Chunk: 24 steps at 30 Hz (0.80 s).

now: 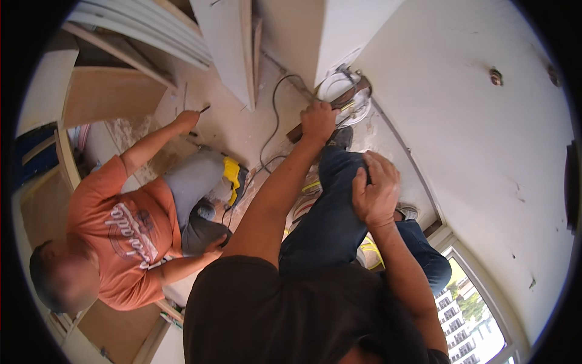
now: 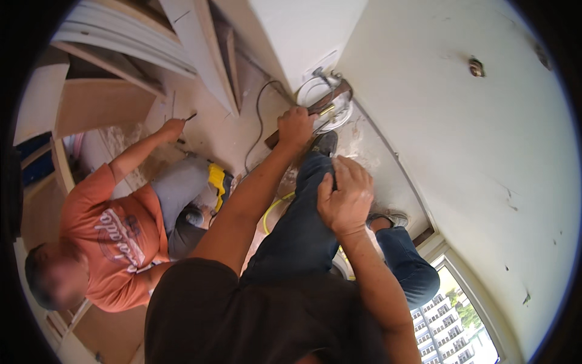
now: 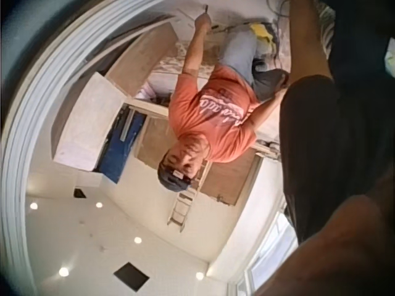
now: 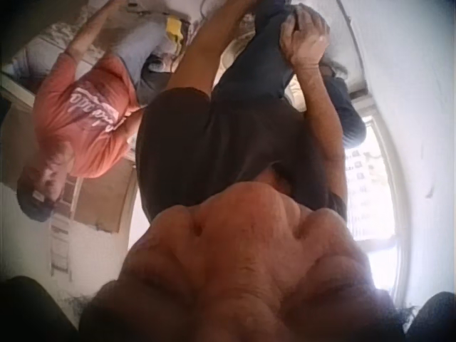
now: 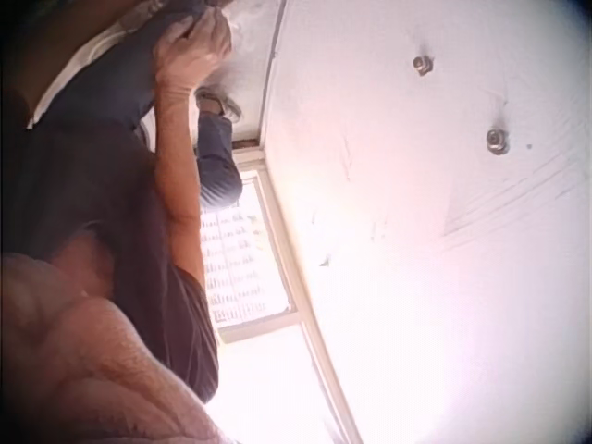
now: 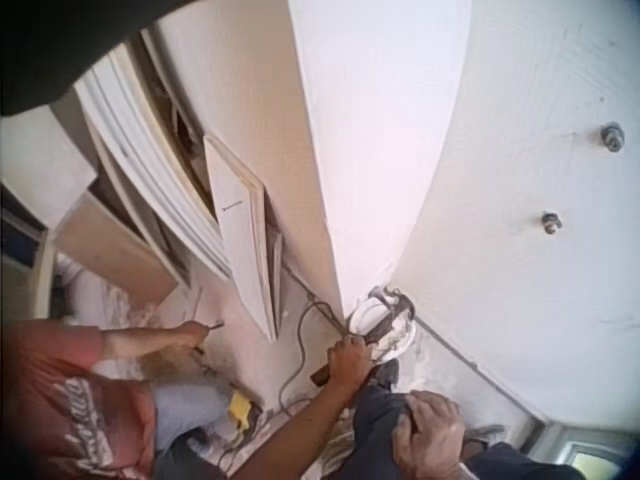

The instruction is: The person uses a hammer to tap metal fixtures into the ceiling, then uses a yellow power drill to secure them. Another worker is visible nearby handling tools and materials. The person repeatedly hammers and drills multiple ceiling fixtures in sequence.

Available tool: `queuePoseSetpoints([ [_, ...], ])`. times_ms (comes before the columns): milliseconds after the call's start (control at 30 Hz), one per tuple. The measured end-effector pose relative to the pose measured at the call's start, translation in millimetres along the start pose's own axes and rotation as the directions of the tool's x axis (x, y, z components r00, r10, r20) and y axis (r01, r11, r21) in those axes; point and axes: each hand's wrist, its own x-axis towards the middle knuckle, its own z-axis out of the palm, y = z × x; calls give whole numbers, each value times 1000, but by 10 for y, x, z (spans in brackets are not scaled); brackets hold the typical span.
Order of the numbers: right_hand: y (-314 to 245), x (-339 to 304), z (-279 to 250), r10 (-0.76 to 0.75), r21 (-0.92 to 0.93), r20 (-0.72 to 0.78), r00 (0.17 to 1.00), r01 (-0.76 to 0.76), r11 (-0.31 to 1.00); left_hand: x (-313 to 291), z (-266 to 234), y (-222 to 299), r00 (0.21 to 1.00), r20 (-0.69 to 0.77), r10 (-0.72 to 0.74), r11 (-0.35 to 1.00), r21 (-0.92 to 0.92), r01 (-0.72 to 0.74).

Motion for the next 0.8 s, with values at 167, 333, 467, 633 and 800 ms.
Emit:
queuePoseSetpoints([
  [167, 17, -5, -21, 53, -61, 43, 998, -50, 997, -266, -118, -132, 998, -62, 1, 977, -211, -14],
  [333, -68, 29, -8, 64, -55, 98, 993, -59, 997, -1502, 126, -1368, 729, -188, -658, 732, -388, 560],
  [467, -113, 77, 17, 50, -37, 110, 993, -46, 998, -2744, 320, -2534, 435, 12, -900, 414, 330, 848],
  [633, -189, 136, 63, 60, -28, 122, 991, -57, 998, -2905, 103, -2880, 291, 449, -845, 477, 385, 790],
  [800, -232, 173, 62, 46, -50, 154, 987, -38, 998, -2636, 270, -2719, 322, 540, -778, 582, 426, 692],
])
